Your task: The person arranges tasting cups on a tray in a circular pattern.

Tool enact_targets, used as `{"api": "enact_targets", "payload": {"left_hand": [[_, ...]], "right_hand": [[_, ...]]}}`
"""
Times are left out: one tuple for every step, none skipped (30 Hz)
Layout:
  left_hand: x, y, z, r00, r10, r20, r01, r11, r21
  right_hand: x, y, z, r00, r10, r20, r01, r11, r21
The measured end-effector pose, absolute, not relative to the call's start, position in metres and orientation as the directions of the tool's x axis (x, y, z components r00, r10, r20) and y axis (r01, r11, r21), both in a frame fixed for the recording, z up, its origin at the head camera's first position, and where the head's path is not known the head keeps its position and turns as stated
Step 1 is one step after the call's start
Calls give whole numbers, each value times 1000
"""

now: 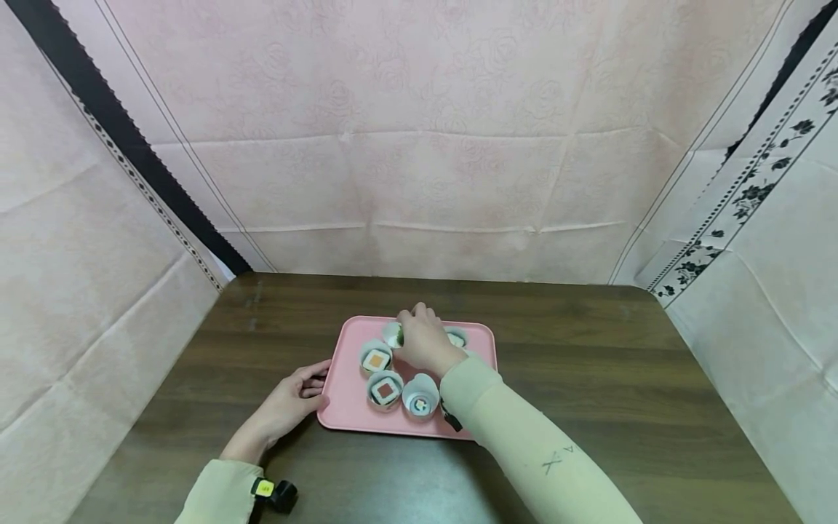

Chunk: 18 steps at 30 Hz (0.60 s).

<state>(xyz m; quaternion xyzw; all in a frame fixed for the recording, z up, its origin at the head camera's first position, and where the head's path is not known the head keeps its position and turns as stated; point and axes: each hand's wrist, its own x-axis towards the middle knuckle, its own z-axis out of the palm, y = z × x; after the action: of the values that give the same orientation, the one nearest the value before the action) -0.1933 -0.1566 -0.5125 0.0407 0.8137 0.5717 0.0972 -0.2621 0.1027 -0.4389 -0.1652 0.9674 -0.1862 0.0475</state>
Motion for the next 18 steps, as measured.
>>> {"api": "enact_targets", "payload": {"left_hand": [[-194, -156, -512, -977, 180, -116, -50, 338, 940], [-194, -156, -511, -976, 185, -116, -49, 331, 942], [-193, -156, -510, -975, 190, -116, -50, 324, 945], [-193, -155, -509, -974, 196, -117, -50, 318, 947], [-192, -155, -506, -973, 200, -117, -50, 314, 948], [-191, -154, -504, -972, 203, -118, -50, 312, 949], [-190, -154, -501, -971, 206, -119, -50, 310, 949], [-189, -153, -499, -971, 209, -118, -50, 307, 950], [-189, -153, -497, -971, 208, -116, -48, 307, 950], [-189, -153, -497, -972, 207, -115, -47, 308, 950], [-190, -153, -498, -972, 204, -113, -46, 310, 950], [-191, -153, -500, -973, 201, -112, -44, 313, 949], [-192, -153, -503, -974, 197, -111, -44, 317, 947], [-194, -153, -506, -975, 193, -109, -43, 321, 946], [-195, -154, -509, -976, 190, -107, -40, 326, 945], [-197, -154, -512, -977, 185, -109, -42, 334, 942], [-198, -155, -514, -978, 180, -108, -41, 340, 939], [-198, -155, -515, -979, 175, -107, -40, 346, 937]], "right_hand": [[-262, 103, -439, -940, -340, -30, -306, 879, -365], [-262, 103, -439, -939, -344, -30, -312, 881, -356], [-261, 104, -439, -937, -349, -30, -317, 882, -349], [-261, 104, -439, -935, -354, -30, -322, 880, -348], [-261, 105, -438, -935, -354, -31, -321, 878, -356], [-260, 106, -437, -934, -355, -31, -321, 875, -362], [-260, 107, -435, -934, -356, -30, -320, 870, -375], [-259, 109, -432, -933, -358, -26, -321, 865, -387], [-258, 111, -429, -934, -356, -20, -319, 861, -396], [-256, 114, -426, -938, -346, -17, -310, 859, -407], [-255, 117, -422, -942, -335, -8, -302, 858, -416], [-253, 121, -419, -945, -327, 8, -299, 853, -428], [-252, 125, -416, -947, -319, 28, -298, 848, -439], [-250, 130, -414, -950, -308, 47, -296, 844, -447], [-247, 136, -411, -952, -298, 67, -294, 835, -464], [-245, 141, -410, -953, -289, 88, -294, 823, -486], [-242, 147, -408, -953, -283, 112, -300, 808, -507], [-239, 152, -408, -952, -274, 134, -303, 794, -527]]}}
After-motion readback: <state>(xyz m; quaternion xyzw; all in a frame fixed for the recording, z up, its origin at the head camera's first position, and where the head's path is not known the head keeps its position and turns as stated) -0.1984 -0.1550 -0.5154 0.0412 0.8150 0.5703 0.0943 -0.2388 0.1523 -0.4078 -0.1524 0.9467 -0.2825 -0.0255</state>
